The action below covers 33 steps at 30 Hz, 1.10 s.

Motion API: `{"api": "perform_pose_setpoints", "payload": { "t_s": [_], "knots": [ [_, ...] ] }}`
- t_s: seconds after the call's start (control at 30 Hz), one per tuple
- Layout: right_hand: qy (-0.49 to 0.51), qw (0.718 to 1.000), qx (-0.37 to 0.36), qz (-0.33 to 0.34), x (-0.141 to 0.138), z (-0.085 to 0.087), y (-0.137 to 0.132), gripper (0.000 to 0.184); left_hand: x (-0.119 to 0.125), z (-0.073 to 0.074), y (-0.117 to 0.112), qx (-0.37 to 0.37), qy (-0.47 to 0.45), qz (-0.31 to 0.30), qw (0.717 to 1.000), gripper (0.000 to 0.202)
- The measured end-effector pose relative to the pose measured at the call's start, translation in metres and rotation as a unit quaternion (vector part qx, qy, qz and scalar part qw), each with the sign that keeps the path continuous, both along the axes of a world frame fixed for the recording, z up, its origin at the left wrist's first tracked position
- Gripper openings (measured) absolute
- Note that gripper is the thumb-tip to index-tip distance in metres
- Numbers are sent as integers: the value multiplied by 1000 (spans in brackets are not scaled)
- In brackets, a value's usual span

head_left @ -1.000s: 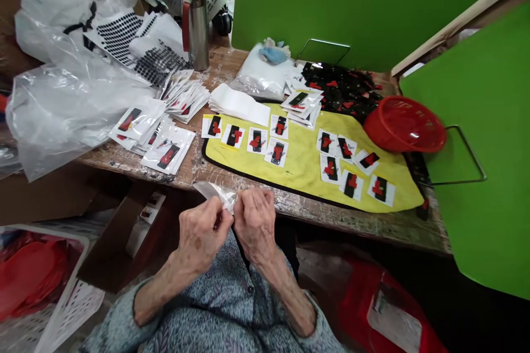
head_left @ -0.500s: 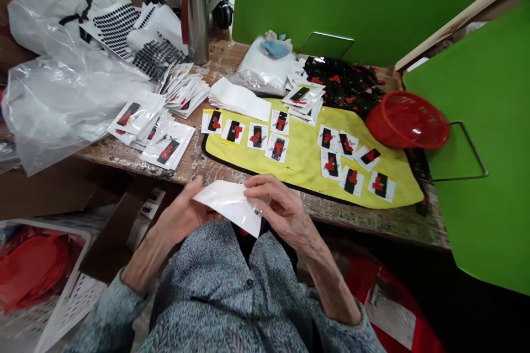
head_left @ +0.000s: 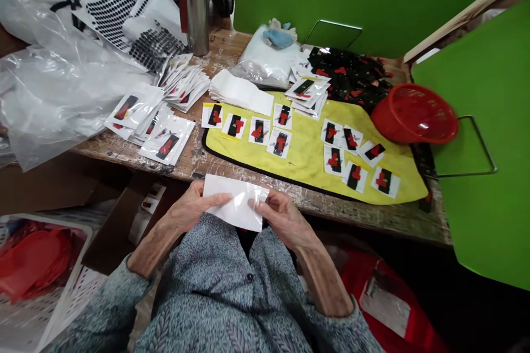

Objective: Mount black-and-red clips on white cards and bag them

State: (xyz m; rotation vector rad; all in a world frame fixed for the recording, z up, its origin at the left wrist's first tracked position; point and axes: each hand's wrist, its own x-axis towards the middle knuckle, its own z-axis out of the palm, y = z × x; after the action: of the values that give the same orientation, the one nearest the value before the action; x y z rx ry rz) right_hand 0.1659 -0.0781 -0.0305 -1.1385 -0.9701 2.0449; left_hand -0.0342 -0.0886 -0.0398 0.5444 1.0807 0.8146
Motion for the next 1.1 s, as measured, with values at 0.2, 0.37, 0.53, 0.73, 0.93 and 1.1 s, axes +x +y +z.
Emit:
{"api": "perform_pose_setpoints", "payload": {
  "t_s": [0.2,0.37,0.53,0.73,0.93,1.1],
  "knots": [
    [22,999,-29,-8,-5,-8,-4,33,7,-2,-7,95,136,8,986,39],
    [-77,997,25,5,-2,-6,2,32,-2,13,-10,289,394,-15,872,57],
    [-103,987,79,89,-1,1,10,28,4,20,-16,475,539,-146,680,74],
    [-104,981,107,128,-1,4,11,25,8,14,-16,496,536,-140,669,42],
    [-372,885,265,-87,18,8,31,20,2,6,-13,491,536,-102,679,29],
    [-654,653,354,-142,20,-8,73,19,3,-3,-13,487,547,-97,673,34]
  ]
}}
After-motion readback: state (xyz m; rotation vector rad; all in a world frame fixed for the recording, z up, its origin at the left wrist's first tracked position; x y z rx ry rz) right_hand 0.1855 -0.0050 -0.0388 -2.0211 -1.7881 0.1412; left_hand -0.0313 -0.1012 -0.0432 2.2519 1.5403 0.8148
